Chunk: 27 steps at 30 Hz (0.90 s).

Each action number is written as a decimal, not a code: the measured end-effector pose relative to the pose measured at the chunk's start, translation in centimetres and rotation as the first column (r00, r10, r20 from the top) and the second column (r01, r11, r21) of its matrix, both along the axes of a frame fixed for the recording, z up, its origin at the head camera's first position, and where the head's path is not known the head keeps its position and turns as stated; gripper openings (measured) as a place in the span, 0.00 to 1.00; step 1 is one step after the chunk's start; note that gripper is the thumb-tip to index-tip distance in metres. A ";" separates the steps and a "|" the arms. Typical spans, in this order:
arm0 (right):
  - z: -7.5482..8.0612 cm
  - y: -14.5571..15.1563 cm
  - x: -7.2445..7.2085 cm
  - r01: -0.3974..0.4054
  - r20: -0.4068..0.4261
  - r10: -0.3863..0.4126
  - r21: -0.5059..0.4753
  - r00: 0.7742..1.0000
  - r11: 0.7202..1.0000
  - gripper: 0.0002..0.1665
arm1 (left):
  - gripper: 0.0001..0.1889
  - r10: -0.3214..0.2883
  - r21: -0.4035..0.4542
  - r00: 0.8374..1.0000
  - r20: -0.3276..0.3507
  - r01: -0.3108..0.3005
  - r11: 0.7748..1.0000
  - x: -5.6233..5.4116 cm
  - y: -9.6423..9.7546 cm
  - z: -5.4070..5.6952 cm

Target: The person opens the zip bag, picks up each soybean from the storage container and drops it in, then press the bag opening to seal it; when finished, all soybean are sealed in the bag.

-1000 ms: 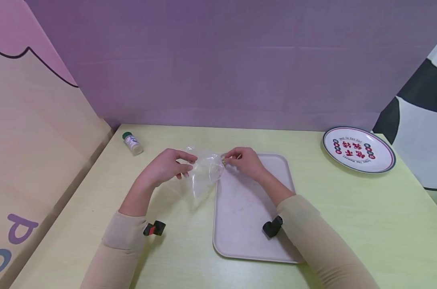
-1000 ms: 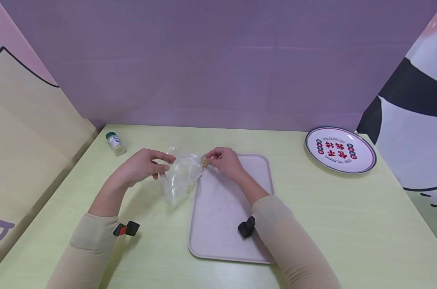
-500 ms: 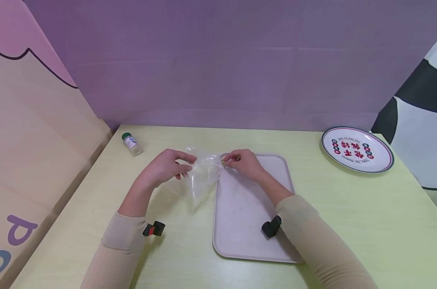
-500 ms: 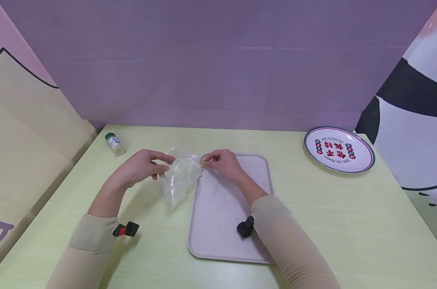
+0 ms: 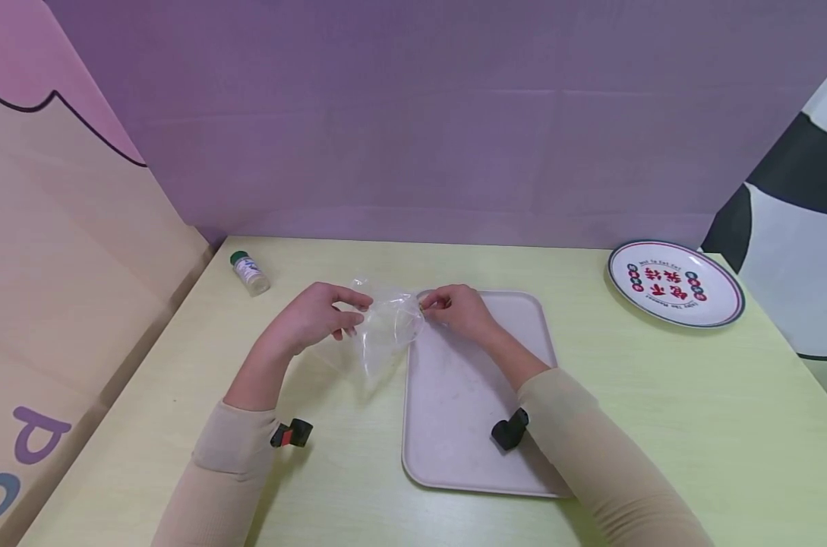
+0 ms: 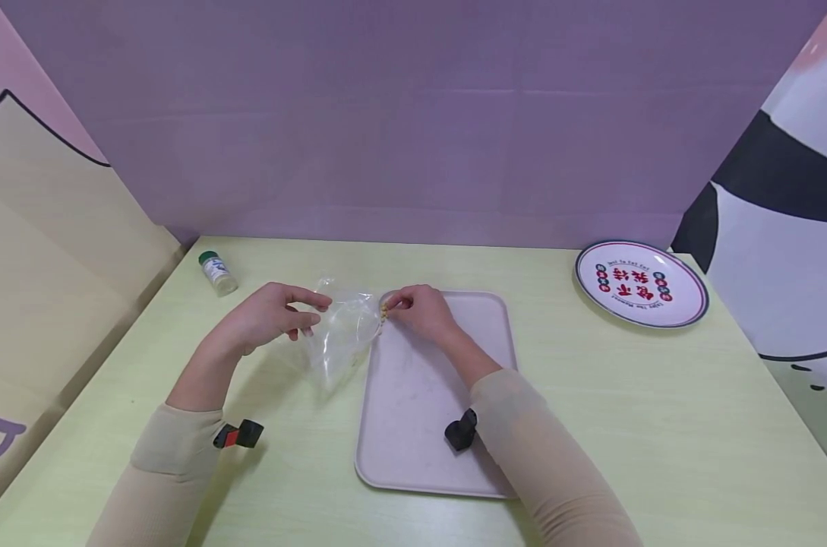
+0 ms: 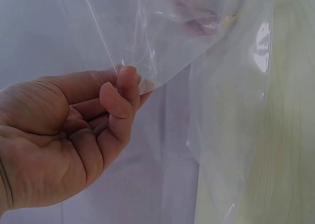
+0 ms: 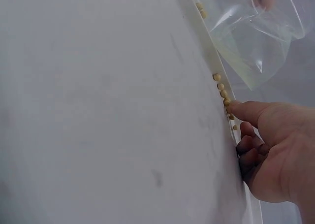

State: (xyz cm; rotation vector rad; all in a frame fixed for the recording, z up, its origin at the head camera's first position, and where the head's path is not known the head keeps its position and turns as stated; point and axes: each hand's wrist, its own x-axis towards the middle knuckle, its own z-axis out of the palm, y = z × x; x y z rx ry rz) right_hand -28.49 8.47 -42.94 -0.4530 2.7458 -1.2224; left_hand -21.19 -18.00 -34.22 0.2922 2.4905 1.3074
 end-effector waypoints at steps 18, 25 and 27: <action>-0.1 -0.2 -0.1 -0.013 -0.041 0.016 0.069 0.999 0.998 0.06 | 0.19 0.010 0.001 1.000 0.026 -0.010 1.000 -0.1 0.1 0.0; 0.0 -0.2 0.0 -0.028 -0.058 0.033 0.079 0.998 0.996 0.06 | 0.19 0.006 -0.005 1.000 0.013 -0.006 1.000 -0.1 0.1 -0.1; 0.0 -0.3 0.0 -0.032 -0.054 0.037 0.086 0.998 0.996 0.05 | 0.19 0.006 -0.005 1.000 0.015 -0.006 1.000 -0.1 0.1 0.0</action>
